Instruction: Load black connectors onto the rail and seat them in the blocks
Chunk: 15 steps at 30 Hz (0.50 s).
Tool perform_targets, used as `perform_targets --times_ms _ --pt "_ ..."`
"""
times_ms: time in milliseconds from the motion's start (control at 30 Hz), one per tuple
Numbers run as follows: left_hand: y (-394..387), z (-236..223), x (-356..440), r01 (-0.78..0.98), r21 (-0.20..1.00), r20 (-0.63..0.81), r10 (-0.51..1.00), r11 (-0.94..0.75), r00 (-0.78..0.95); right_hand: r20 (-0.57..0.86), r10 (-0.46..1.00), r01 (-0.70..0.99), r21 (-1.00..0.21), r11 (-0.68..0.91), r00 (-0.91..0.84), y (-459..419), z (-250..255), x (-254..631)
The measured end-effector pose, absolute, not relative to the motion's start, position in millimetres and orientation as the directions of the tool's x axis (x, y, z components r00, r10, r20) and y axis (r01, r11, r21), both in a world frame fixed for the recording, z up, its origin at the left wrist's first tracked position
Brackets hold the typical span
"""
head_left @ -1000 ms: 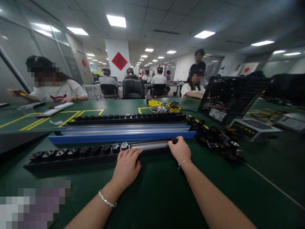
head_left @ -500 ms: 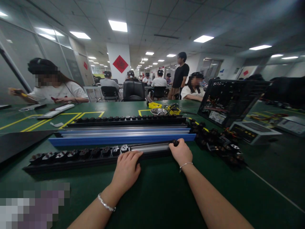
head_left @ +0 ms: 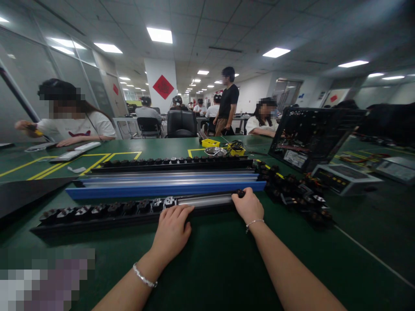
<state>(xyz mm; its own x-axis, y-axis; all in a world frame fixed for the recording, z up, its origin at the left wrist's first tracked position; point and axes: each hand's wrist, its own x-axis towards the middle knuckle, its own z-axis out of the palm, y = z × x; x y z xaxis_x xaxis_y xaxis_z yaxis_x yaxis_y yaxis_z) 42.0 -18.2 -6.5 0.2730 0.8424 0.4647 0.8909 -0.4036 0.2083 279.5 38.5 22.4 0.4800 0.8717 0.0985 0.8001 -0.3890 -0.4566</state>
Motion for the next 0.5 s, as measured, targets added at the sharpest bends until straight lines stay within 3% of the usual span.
perform_targets --times_ms 500 --pt "-18.3 -6.5 41.8 0.890 0.207 0.461 0.843 -0.406 0.278 0.086 0.869 0.791 -0.464 -0.398 0.487 39.2 24.0 284.4"
